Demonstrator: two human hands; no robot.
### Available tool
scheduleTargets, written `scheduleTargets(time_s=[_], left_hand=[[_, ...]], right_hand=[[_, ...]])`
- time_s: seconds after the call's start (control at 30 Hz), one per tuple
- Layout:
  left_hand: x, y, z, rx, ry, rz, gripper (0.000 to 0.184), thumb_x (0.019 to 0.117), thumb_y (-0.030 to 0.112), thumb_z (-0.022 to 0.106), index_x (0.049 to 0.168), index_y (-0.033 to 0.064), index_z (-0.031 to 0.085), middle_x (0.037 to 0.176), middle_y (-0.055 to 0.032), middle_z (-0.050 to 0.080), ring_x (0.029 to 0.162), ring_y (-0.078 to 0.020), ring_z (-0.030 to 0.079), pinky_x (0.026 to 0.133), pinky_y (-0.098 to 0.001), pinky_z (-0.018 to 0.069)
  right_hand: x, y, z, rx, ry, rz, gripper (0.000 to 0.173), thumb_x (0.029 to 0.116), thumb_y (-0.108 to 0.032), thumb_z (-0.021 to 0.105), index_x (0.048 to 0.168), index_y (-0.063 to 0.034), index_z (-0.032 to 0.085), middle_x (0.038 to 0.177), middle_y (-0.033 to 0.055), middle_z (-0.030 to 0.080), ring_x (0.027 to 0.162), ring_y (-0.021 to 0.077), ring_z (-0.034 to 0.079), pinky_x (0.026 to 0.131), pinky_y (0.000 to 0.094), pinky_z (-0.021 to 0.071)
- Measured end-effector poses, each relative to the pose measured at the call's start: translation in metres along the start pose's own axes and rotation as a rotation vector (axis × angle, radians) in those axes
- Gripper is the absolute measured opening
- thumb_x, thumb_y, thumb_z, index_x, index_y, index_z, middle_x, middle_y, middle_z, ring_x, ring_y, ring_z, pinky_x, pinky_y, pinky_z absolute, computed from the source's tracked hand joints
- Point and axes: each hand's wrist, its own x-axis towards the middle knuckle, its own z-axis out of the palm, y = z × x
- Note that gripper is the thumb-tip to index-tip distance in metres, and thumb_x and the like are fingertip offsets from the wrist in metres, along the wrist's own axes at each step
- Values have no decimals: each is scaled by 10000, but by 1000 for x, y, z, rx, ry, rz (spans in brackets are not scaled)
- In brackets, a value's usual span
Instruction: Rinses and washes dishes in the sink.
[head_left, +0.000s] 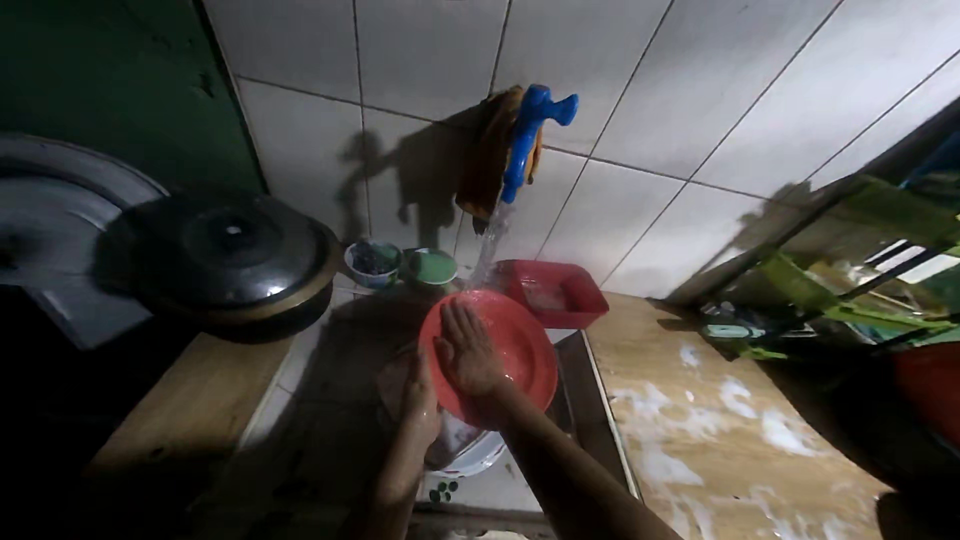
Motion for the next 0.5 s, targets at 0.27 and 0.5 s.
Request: scheduleTargets(time_s=[0.27,0.5], left_hand=[[29,28,-20,80,88,-63,716,1072,595,272,1489,43,457,1461,-214,522,1348,-338,508,1090,-582,430],[1,85,15,238,-201,146,601,1096,523,278,1581,175,354,1574,-124,428,1389,-296,480,1054,-552,453]], right_hand=[[-86,-3,-12,-35,-275,-192,524,1068,-341,457,1563,-169,454,1606,98,443,1503,257,394,1228,540,308],[-83,-18,-47,404,162,240,368,1020,-51,533,1356,89,586,1155,231,720,1052,326,720,952,498,563]])
